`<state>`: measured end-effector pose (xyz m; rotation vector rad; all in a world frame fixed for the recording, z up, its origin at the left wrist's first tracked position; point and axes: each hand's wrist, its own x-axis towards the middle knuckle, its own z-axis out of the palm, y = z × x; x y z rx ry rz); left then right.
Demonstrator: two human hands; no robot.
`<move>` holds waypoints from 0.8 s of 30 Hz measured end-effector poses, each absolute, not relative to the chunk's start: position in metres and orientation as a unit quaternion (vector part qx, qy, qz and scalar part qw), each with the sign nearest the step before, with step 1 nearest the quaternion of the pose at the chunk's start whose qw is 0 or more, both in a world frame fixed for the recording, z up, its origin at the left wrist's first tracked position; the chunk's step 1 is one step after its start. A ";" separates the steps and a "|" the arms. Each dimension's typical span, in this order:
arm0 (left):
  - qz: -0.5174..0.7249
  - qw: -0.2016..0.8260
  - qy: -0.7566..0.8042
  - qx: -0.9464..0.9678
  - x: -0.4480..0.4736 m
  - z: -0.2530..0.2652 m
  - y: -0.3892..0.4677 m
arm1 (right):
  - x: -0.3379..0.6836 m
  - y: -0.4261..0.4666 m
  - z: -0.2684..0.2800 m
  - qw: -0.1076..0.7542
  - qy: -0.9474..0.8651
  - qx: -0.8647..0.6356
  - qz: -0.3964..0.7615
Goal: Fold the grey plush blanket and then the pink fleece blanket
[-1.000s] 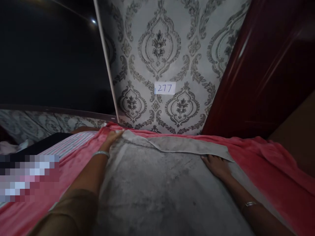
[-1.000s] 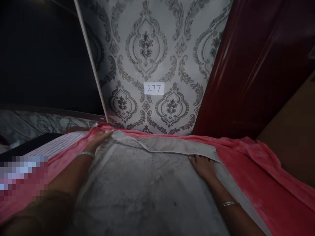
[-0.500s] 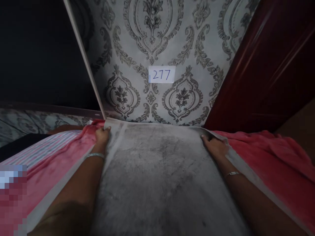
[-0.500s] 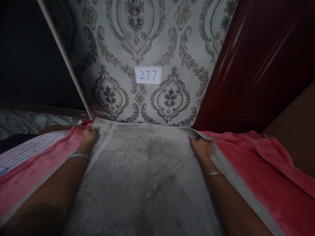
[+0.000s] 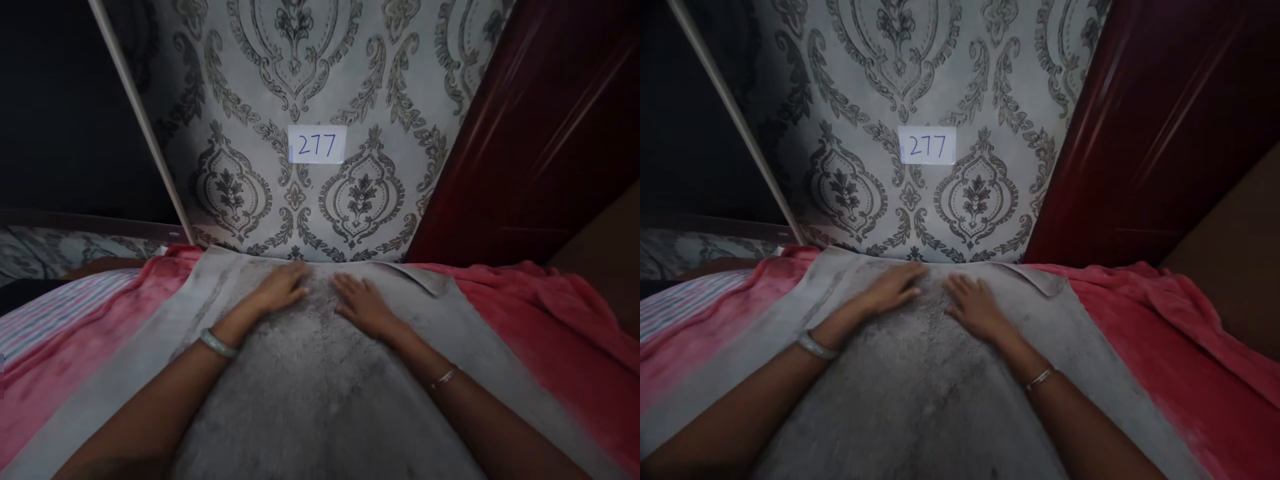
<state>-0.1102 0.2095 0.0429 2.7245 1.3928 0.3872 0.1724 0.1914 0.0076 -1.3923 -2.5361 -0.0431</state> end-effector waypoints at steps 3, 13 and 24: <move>0.067 0.052 0.403 0.911 -0.086 0.021 0.209 | 0.168 0.197 0.001 0.069 -0.869 -0.490 0.004; 0.044 0.024 0.642 0.765 -0.191 0.029 0.234 | 0.302 0.219 -0.007 0.071 -0.685 -0.725 -0.013; 0.110 -0.103 0.724 0.673 -0.216 0.044 0.228 | 0.283 0.210 0.012 0.230 -0.617 -0.746 -0.101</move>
